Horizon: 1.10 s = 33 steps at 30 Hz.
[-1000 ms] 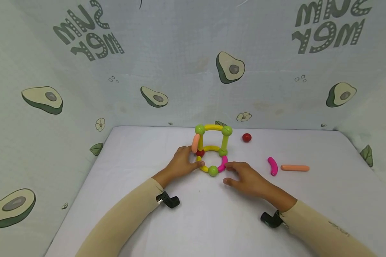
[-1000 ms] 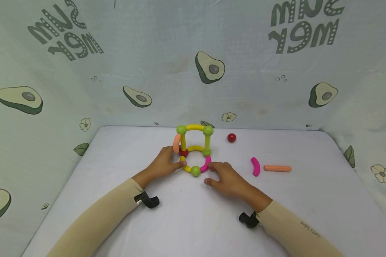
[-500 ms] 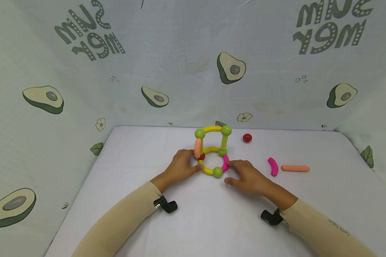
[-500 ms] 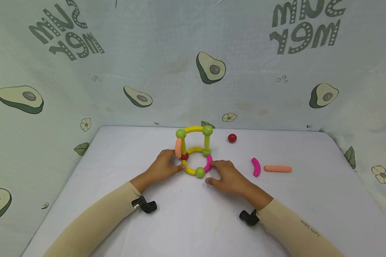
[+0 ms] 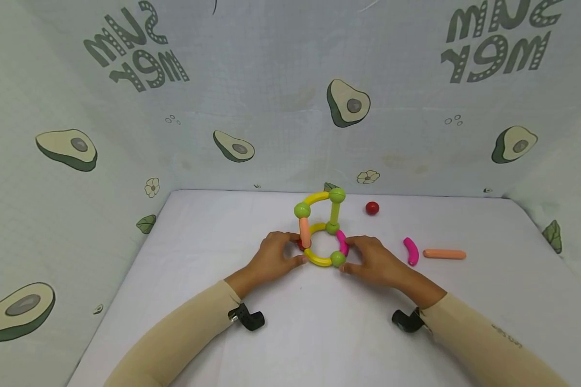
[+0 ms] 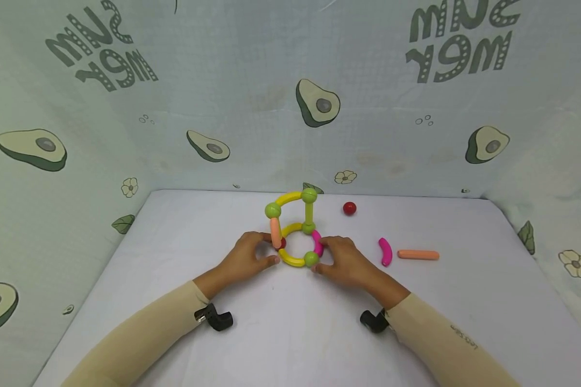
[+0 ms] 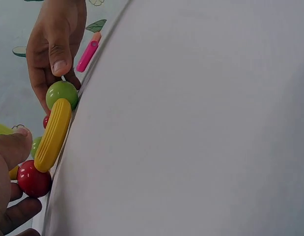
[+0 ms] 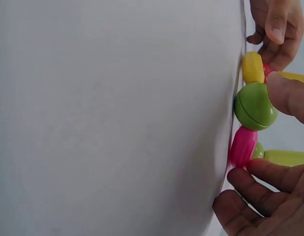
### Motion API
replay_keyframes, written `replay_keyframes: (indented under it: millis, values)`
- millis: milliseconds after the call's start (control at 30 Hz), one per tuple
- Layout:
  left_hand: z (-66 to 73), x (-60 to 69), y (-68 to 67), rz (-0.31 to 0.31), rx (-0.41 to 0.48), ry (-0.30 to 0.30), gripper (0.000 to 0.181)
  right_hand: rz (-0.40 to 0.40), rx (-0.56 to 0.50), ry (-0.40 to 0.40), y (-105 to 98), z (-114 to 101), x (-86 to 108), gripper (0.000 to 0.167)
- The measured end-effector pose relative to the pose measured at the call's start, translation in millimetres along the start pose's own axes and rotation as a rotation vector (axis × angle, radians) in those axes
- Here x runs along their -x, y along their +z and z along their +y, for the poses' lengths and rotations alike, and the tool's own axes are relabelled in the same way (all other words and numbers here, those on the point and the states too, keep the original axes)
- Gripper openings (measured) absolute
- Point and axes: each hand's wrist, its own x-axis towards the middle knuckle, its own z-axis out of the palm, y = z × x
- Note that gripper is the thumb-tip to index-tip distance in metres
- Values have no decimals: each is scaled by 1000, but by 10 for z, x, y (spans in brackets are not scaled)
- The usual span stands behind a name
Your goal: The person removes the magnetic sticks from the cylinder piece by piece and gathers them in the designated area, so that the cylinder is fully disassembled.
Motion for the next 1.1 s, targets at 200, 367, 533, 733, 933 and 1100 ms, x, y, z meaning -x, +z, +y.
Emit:
replay_keyframes:
  millis: [200, 367, 533, 733, 933, 1100]
  values:
    - [36, 52, 10, -8, -3, 6, 52, 9, 9, 1, -25, 15, -53, 72]
    - [67, 86, 20, -14, -3, 4, 52, 4, 23, -3, -56, 21, -78, 71]
    - [96, 120, 28, -15, -9, 3, 51, -5, 30, -21, -92, 43, -105, 68]
    - [127, 167, 43, -21, -2, 14, 50, -1, 19, -31, -126, 85, -135, 59]
    - [179, 206, 66, -40, 11, 12, 52, 1, 10, -20, -151, 117, -149, 52]
    - [213, 227, 79, -53, -3, 10, 52, 4, 9, -5, -168, 145, -165, 49]
